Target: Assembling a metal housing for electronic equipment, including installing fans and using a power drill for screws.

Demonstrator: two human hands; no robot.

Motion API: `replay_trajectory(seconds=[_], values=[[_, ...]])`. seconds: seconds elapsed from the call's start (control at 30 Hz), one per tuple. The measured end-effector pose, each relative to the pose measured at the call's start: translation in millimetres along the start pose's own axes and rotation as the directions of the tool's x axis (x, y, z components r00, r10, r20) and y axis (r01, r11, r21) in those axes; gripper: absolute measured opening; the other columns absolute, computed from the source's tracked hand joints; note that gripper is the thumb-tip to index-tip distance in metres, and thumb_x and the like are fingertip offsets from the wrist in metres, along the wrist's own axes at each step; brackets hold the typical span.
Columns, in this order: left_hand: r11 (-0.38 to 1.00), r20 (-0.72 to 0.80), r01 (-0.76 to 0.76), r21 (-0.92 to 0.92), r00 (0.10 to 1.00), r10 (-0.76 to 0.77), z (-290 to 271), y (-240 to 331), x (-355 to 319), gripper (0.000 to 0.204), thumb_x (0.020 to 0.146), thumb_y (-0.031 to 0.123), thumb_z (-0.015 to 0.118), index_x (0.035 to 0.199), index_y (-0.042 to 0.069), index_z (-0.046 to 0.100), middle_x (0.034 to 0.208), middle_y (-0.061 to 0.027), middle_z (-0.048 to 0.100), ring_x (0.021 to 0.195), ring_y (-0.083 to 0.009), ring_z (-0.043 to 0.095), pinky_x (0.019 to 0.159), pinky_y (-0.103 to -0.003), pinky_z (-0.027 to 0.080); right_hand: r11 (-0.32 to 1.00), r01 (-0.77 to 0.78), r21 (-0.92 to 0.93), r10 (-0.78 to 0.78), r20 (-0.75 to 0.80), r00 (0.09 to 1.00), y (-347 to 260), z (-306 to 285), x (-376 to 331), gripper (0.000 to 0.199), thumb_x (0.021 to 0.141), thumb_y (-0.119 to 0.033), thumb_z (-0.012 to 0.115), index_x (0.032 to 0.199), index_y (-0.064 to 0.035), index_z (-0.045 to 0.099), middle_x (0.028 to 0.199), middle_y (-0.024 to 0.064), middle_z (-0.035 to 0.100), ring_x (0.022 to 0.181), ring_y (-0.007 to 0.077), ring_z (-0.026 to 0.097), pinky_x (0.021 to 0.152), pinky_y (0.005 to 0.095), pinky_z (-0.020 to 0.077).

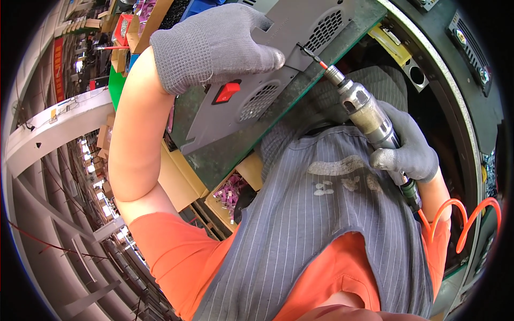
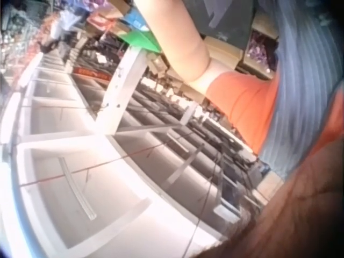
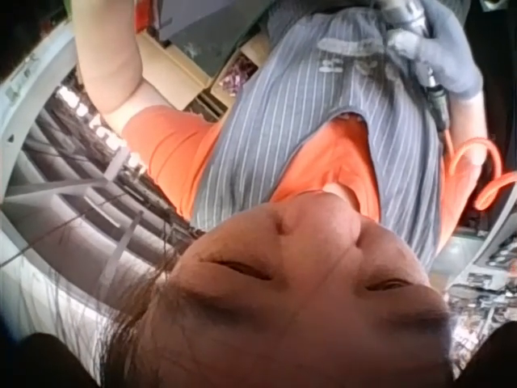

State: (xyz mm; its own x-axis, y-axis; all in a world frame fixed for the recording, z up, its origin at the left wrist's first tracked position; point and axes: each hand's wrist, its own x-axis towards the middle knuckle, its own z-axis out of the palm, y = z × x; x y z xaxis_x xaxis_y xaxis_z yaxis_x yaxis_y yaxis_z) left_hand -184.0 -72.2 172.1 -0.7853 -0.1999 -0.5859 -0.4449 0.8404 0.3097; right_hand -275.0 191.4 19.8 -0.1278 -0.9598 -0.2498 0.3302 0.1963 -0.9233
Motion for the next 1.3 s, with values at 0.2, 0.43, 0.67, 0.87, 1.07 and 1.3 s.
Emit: replay_trajectory(seconds=[0.2,0.43,0.67,0.87,1.07,1.3], values=[[1.0,-0.014,-0.009,0.023,1.0,0.01,-2.1,-3.4,-1.9,0.034,0.078,0.024,0.067,0.101,-0.001,0.063,0.089,-0.0105,0.066,0.077,-0.0175,0.062,0.072,-0.031,0.049,1.0,-0.013,0.023,0.013,0.004,1.0,-19.7,10.1,2.5,0.071,0.063,-0.029,0.081,0.12,0.0014,0.05,0.08,0.0014,0.057,0.067,0.0086,0.055,0.062,0.0229,0.0465],[0.969,-0.691,-0.246,-0.011,0.702,0.171,21.6,29.2,-31.2,0.026,0.078,0.024,0.066,0.088,0.001,0.063,0.079,-0.0053,0.062,0.07,-0.0128,0.058,0.066,-0.027,0.047,0.99,0.007,-0.138,-0.017,-0.07,0.997,-16.4,3.4,-5.4,0.081,0.059,-0.038,0.082,0.122,0.002,0.051,0.092,0.0051,0.059,0.083,0.0137,0.055,0.078,0.0285,0.0459],[-0.302,0.132,0.134,-0.944,0.991,0.027,155.0,-27.7,-18.1,0.03,0.086,0.01,0.04,0.113,0.001,0.05,0.082,-0.0034,0.049,0.062,-0.0081,0.038,0.048,-0.019,0.032,0.98,-0.011,-0.2,0.005,-0.03,1.0,0.2,1.1,-17.7,0.088,0.054,-0.044,0.082,0.123,0.0021,0.051,0.099,0.0096,0.061,0.088,0.0181,0.059,0.083,0.0309,0.046],[-0.656,-0.054,0.083,-0.75,0.981,0.186,208.9,-53.9,16.6,0.03,0.093,0.012,0.044,0.12,0.001,0.051,0.094,-0.006,0.057,0.064,-0.0077,0.043,0.046,-0.017,0.037,0.976,-0.106,-0.188,0.106,-0.01,0.994,8.6,-1.5,-24.7,0.09,0.055,-0.047,0.081,0.123,0.0027,0.05,0.101,0.0109,0.061,0.09,0.0192,0.059,0.086,0.0318,0.0452],[-0.71,-0.027,0.025,-0.704,0.998,0.062,206.6,-44.7,21.3,0.031,0.093,0.011,0.039,0.121,0.003,0.05,0.097,-0.0104,0.059,0.067,-0.0096,0.052,0.047,-0.017,0.04,0.979,-0.107,-0.171,0.107,-0.004,0.994,15.8,3.8,-24.9,0.091,0.055,-0.048,0.081,0.124,0.0024,0.05,0.1,0.0105,0.061,0.088,0.0186,0.059,0.084,0.0315,0.0458],[-0.41,-0.145,-0.176,-0.895,0.984,-0.105,218.1,-41.3,16.7,0.029,0.092,0.008,0.037,0.119,0.007,0.046,0.096,-0.0134,0.061,0.068,-0.0118,0.055,0.048,-0.019,0.041,0.976,-0.132,-0.173,0.134,-0.003,0.991,13.8,4.3,-26.0,0.09,0.054,-0.045,0.081,0.124,0.0017,0.05,0.096,0.0088,0.061,0.083,0.0168,0.059,0.08,0.0297,0.0472]])
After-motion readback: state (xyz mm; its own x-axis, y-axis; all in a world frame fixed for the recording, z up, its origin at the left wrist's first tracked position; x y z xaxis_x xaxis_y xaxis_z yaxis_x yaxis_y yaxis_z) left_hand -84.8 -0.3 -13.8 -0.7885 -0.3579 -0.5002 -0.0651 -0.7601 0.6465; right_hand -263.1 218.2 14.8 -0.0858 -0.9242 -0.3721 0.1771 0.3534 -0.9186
